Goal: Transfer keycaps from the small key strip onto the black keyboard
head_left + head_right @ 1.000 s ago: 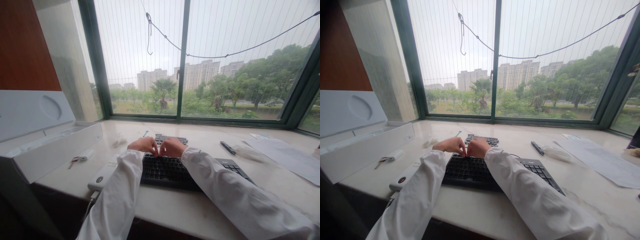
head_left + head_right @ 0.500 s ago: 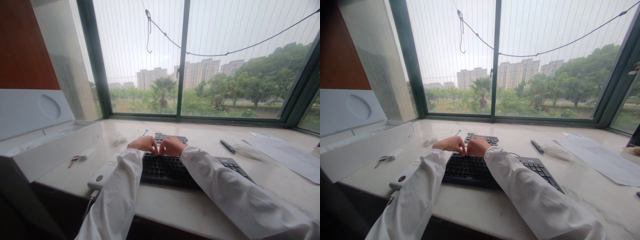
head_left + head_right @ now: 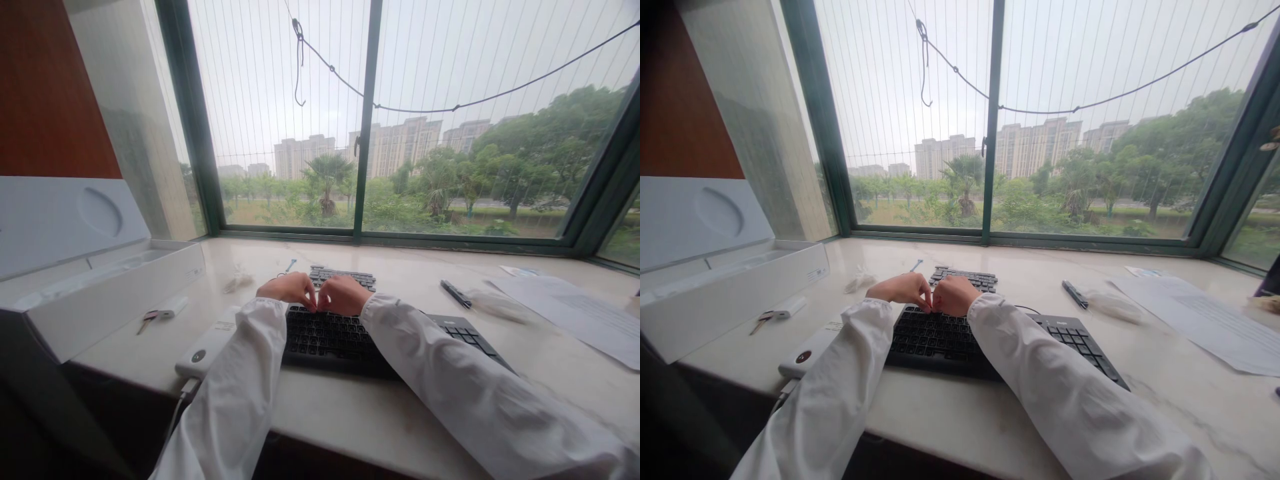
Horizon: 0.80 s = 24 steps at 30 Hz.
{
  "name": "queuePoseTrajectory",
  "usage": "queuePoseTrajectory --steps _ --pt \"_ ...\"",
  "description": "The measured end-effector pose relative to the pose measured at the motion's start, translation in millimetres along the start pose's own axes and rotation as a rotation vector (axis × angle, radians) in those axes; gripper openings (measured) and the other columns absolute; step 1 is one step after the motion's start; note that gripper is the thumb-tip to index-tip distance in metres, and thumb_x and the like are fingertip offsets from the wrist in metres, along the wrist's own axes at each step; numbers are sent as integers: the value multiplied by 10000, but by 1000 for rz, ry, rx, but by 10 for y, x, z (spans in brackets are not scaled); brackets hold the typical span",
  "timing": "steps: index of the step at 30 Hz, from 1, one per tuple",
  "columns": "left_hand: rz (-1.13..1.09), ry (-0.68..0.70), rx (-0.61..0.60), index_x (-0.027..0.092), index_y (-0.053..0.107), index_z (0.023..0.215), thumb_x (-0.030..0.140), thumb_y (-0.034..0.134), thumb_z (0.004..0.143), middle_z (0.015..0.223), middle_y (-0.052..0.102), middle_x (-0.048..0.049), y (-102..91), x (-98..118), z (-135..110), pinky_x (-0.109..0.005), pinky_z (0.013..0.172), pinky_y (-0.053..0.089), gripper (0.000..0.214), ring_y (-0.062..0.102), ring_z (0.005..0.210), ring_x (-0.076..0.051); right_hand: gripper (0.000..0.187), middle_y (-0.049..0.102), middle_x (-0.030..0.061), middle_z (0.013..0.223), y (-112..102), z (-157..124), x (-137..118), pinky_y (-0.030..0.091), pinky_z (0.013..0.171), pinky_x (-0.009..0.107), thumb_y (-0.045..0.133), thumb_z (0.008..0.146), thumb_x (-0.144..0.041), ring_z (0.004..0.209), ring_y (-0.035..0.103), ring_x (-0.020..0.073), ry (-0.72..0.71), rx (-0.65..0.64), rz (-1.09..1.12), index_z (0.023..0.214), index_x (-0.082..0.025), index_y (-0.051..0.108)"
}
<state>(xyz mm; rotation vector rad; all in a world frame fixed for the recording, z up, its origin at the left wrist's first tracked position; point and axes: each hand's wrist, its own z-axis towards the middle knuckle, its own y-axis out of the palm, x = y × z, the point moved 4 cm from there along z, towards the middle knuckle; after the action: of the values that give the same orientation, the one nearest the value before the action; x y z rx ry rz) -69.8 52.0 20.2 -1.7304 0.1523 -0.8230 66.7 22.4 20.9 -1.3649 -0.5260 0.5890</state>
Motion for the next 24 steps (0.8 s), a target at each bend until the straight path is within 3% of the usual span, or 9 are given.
queuePoseTrajectory --steps 12,17,24 --pt "-8 -14 13 238 761 812 450 768 564 714 661 9 13 -56 38 -231 618 358 326 555 691 -139 200 723 38 818 -6 -3 -6 432 674 283 601 765 -391 790 634 208 2 21 22 818 -278 757" --pt "27 -168 1 221 699 864 505 802 469 788 644 11 37 -173 106 -224 612 349 497 547 727 -146 169 725 24 808 15 11 -1 430 651 269 611 733 -363 780 635 199 28 30 47 778 -290 756" --pt "-72 -285 -153 186 559 697 554 804 441 553 458 52 82 -232 163 -226 510 264 512 388 540 -94 170 723 16 801 8 12 -15 423 660 247 595 741 -325 789 640 181 28 4 47 789 -283 752"
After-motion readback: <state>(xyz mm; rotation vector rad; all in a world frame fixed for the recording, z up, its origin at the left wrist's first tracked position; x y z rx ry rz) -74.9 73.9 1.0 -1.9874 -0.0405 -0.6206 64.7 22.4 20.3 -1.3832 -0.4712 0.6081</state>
